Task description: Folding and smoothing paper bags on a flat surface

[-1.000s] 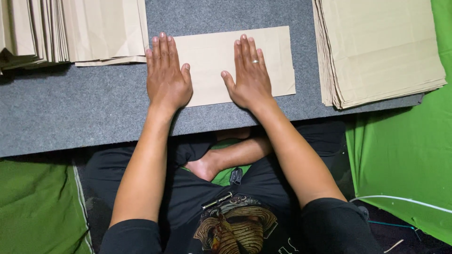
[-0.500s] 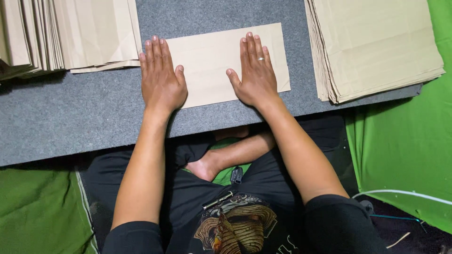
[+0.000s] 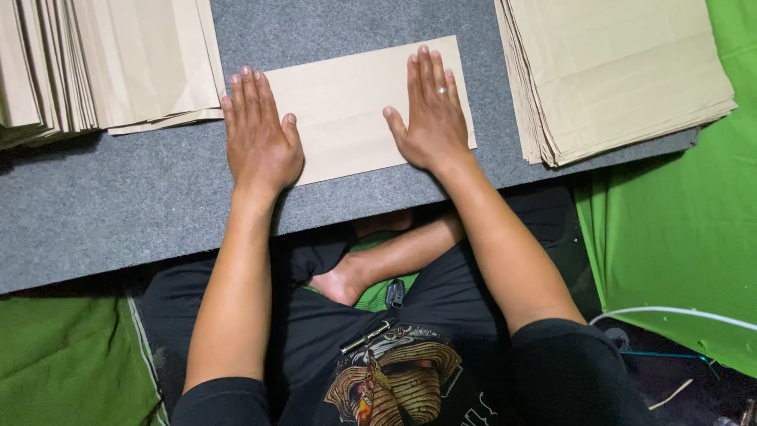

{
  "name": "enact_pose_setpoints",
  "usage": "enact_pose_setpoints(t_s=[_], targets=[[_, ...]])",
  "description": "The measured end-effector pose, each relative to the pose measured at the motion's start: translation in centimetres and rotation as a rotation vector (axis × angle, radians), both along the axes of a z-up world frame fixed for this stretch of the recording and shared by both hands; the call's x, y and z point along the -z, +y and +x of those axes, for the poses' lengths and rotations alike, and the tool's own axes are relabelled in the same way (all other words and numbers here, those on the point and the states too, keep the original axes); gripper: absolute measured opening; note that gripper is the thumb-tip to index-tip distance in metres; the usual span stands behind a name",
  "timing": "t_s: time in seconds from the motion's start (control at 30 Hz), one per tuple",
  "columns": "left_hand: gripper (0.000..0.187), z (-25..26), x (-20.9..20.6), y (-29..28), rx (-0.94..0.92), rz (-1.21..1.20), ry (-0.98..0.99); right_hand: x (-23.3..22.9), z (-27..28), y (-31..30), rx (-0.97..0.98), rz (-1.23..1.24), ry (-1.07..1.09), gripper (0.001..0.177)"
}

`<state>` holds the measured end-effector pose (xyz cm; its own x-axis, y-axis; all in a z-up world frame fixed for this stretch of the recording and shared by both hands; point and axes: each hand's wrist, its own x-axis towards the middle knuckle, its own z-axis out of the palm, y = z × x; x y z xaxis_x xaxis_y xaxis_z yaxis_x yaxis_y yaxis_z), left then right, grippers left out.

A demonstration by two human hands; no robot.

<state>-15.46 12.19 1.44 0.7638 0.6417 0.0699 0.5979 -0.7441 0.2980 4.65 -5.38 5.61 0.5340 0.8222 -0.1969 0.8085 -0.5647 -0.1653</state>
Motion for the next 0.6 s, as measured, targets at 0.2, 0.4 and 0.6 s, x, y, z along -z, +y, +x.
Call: enact_pose_setpoints(t_s=[0.2,0.4,0.6], targets=[[0.068,0.1,-0.7,-0.1,-0.015,-0.058,0.056,0.0,1.7,0.4,0.044,-0.006,0.013,0.08],[0.069,0.1,-0.1,0.0,-0.004,0.013,0.025,0.4,1.4,-1.5,0.018,0.009,0.01,0.08],[0.068,0.2,-0.6,0.0,-0.02,-0.055,0.064,0.7,3.8,-0.4,0.004,0.046,-0.007,0.078]])
